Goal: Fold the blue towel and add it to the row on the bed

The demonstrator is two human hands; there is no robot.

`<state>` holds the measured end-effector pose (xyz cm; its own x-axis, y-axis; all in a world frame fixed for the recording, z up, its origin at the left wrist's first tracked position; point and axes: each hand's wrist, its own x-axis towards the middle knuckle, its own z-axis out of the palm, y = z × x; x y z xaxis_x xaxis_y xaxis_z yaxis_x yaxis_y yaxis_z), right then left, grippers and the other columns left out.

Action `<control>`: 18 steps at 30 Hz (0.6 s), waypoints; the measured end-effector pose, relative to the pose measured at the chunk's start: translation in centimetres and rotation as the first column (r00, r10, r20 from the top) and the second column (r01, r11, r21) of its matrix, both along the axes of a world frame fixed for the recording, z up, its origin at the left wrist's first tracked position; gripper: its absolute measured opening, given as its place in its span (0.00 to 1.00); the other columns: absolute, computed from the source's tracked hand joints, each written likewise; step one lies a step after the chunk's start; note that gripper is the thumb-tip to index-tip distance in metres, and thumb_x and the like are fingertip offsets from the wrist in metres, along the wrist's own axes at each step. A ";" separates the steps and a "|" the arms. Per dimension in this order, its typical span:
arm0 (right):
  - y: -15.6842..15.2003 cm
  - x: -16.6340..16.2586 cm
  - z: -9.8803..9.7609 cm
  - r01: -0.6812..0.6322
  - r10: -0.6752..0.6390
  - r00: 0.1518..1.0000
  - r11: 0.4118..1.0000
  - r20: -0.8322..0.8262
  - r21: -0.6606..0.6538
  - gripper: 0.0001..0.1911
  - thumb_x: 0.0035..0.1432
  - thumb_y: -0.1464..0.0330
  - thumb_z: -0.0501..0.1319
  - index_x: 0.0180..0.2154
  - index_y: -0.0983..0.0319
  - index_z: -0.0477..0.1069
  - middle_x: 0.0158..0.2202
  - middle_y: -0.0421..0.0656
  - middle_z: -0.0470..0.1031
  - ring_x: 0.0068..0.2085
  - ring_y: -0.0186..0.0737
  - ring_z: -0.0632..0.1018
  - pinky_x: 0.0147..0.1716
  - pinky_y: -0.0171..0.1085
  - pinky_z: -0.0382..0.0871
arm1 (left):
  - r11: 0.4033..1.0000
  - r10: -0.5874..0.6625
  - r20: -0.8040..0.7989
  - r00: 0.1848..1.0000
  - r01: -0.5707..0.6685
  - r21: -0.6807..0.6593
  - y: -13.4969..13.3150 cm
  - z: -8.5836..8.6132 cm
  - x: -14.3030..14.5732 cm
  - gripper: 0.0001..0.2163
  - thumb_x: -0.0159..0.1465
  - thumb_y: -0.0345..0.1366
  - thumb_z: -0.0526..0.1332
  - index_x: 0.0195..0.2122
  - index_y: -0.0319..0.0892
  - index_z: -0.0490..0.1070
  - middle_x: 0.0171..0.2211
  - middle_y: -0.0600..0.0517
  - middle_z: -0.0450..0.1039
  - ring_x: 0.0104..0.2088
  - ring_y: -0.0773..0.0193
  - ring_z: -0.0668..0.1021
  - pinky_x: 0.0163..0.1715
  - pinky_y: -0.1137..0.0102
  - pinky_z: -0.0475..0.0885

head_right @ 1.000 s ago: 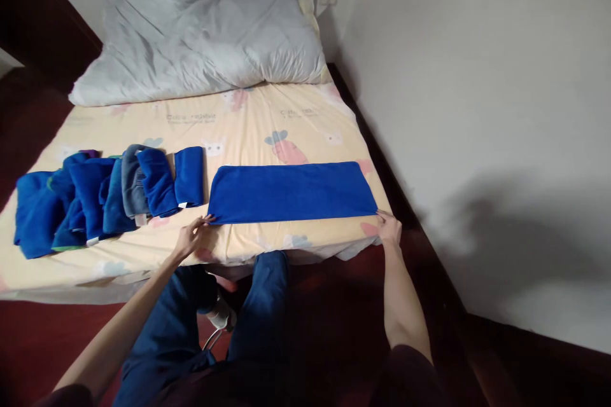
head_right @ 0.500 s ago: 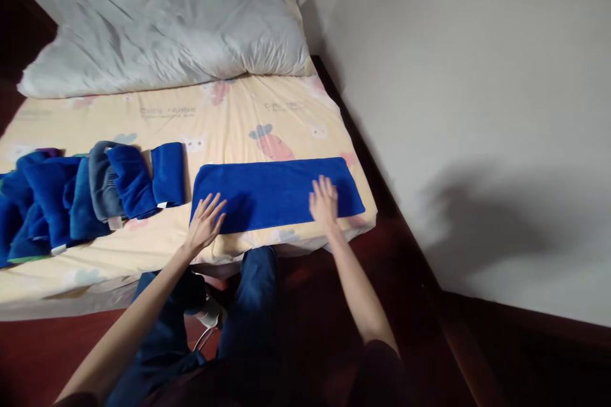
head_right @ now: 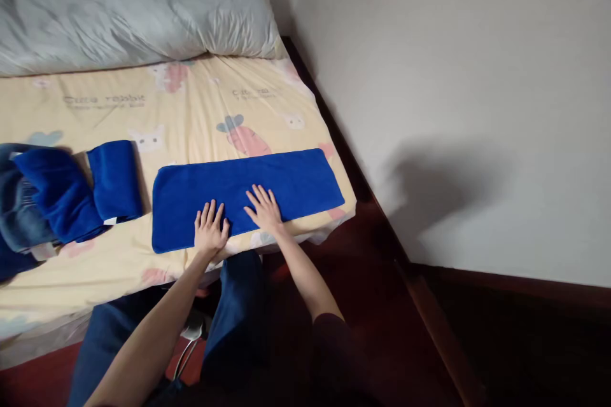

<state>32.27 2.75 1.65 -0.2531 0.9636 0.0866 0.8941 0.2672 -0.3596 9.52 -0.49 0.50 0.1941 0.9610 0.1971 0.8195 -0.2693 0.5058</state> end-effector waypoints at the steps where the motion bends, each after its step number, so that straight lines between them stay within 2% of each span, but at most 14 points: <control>1: 0.0 1.9 0.2 0.043 -0.043 0.998 0.999 0.043 -0.010 0.32 0.73 0.53 0.46 0.72 0.54 0.50 0.75 0.38 0.41 0.75 0.42 0.45 0.73 0.49 0.33 | 1.000 0.004 -0.011 1.000 -0.004 0.000 0.1 0.1 0.1 0.28 0.70 0.40 0.51 0.72 0.41 0.56 0.74 0.47 0.42 0.74 0.47 0.49 0.72 0.46 0.42; 4: -0.4 9.4 0.5 0.242 -0.233 0.960 0.969 0.152 -0.040 0.33 0.73 0.52 0.42 0.73 0.58 0.49 0.75 0.43 0.42 0.75 0.44 0.45 0.73 0.51 0.36 | 1.000 0.010 -0.038 0.999 -0.009 0.018 0.1 0.2 0.3 0.28 0.71 0.41 0.50 0.71 0.42 0.57 0.74 0.47 0.43 0.74 0.48 0.50 0.71 0.46 0.43; 7: -1.3 17.0 0.5 0.452 -0.422 0.876 0.887 0.233 -0.092 0.34 0.74 0.52 0.39 0.73 0.60 0.45 0.76 0.43 0.39 0.75 0.44 0.45 0.73 0.52 0.37 | 0.999 0.012 -0.055 0.998 -0.010 0.037 0.0 0.1 0.3 0.27 0.71 0.41 0.50 0.71 0.40 0.58 0.74 0.46 0.44 0.73 0.48 0.50 0.71 0.47 0.44; 10: -1.7 21.3 0.4 0.539 -0.489 0.826 0.831 0.279 -0.138 0.34 0.74 0.53 0.38 0.74 0.61 0.41 0.76 0.43 0.37 0.75 0.42 0.43 0.73 0.51 0.37 | 0.999 0.018 -0.049 0.999 -0.016 0.035 0.0 0.1 0.3 0.27 0.71 0.41 0.50 0.71 0.40 0.58 0.74 0.46 0.43 0.73 0.48 0.50 0.71 0.48 0.44; 12: -1.4 21.2 0.5 0.579 -0.525 0.798 0.803 0.294 -0.138 0.34 0.74 0.54 0.37 0.74 0.62 0.41 0.76 0.45 0.37 0.75 0.44 0.43 0.72 0.53 0.37 | 0.999 0.021 -0.033 0.999 -0.020 0.026 0.0 0.0 0.2 0.28 0.71 0.41 0.51 0.71 0.41 0.58 0.74 0.47 0.43 0.73 0.48 0.50 0.71 0.47 0.44; 14: -0.7 18.5 0.6 0.611 -0.565 0.771 0.786 0.294 -0.090 0.34 0.74 0.57 0.38 0.73 0.66 0.44 0.75 0.50 0.39 0.75 0.49 0.44 0.72 0.57 0.37 | 0.999 0.024 -0.027 0.999 -0.023 0.025 -0.1 0.0 0.2 0.28 0.71 0.40 0.51 0.71 0.41 0.58 0.74 0.47 0.44 0.73 0.48 0.50 0.71 0.47 0.44; 15: -0.3 16.4 0.6 0.596 -0.560 0.779 0.801 0.283 -0.056 0.33 0.74 0.58 0.39 0.73 0.68 0.46 0.75 0.53 0.40 0.75 0.51 0.44 0.71 0.58 0.37 | 0.999 0.026 -0.029 0.999 -0.025 0.029 -0.1 -0.1 0.2 0.28 0.71 0.40 0.51 0.71 0.41 0.58 0.74 0.47 0.44 0.73 0.48 0.51 0.71 0.47 0.44; 16: 0.2 13.9 0.6 0.540 -0.516 0.814 0.841 0.266 -0.022 0.33 0.74 0.58 0.40 0.72 0.68 0.48 0.75 0.53 0.41 0.75 0.52 0.44 0.71 0.59 0.37 | 0.999 0.028 -0.033 0.999 -0.027 0.034 -0.1 -0.1 0.2 0.28 0.71 0.40 0.51 0.71 0.41 0.58 0.74 0.47 0.45 0.73 0.48 0.51 0.71 0.48 0.44; 18: 1.1 8.6 0.6 0.301 -0.298 0.930 0.953 0.218 0.017 0.32 0.74 0.57 0.42 0.73 0.64 0.49 0.75 0.50 0.40 0.75 0.50 0.43 0.72 0.57 0.37 | 0.998 0.033 -0.044 0.998 -0.031 0.046 -0.1 -0.2 0.2 0.27 0.71 0.40 0.51 0.71 0.41 0.59 0.74 0.46 0.45 0.73 0.48 0.52 0.71 0.48 0.45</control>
